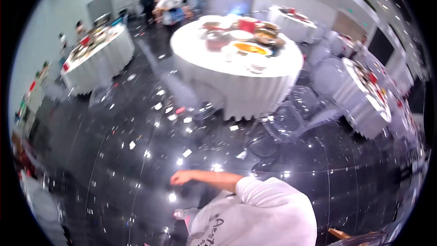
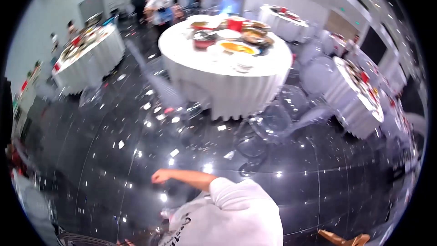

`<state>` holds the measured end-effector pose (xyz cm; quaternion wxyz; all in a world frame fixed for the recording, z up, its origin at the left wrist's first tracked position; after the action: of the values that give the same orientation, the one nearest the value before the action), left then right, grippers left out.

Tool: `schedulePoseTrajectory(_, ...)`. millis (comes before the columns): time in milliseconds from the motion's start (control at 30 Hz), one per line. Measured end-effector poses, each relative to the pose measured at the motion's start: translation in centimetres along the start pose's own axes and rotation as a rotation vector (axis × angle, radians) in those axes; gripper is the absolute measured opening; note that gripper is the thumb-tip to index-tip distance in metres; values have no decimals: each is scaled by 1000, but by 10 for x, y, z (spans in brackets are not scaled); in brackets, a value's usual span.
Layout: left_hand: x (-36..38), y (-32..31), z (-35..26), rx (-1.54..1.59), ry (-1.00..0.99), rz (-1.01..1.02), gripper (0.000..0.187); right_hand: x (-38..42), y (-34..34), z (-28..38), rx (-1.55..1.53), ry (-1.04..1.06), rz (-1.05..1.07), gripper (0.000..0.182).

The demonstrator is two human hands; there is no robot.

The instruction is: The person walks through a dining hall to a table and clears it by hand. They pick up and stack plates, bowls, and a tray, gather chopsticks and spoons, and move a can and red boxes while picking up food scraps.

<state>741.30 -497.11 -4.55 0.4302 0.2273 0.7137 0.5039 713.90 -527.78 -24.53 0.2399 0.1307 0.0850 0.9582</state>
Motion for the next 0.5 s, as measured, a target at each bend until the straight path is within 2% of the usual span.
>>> schedulePoseTrajectory(33,-26,-2,22,28,-15,-63,44,-18,-4,-26,-123,-68,-10,23)
schedulePoseTrajectory(67,-38,-58,94,125,30,-103,40,-32,-2,-54,3,-171,-28,27)
schedulePoseTrajectory(100,-64,-40,99,47,128,-107,36,-28,2,-78,28,-370,-91,33)
schedulePoseTrajectory(133,-90,-30,113,57,209,-82,36,-37,10,-154,318,159,-270,27)
schedulePoseTrajectory(167,-112,-26,128,-7,278,-66,38,-5,11,-166,-110,-213,-298,22)
schedulePoseTrajectory(233,-144,-39,174,115,374,-111,34,-3,36,-183,-222,-543,-353,22)
schedulePoseTrajectory(267,-161,-43,187,57,425,-94,35,-12,43,-180,-259,-676,-381,22)
schedulePoseTrajectory(367,-196,-71,230,49,590,-44,38,-71,38,-167,-341,-932,-369,21)
schedulePoseTrajectory(500,-266,-95,268,147,680,-17,40,-223,33,-156,-313,-1067,-232,22)
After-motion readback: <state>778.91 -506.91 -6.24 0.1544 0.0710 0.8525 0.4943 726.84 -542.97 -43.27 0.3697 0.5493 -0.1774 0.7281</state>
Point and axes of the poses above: each hand's wrist, its own x-axis away from the middle knuckle, its own y-axis out of the back of the hand, z = x × y, the point moved 7 cm from there along -x, towards the middle knuckle, and after that the axes turned 8 degrees about z, right-handed, at the moved point
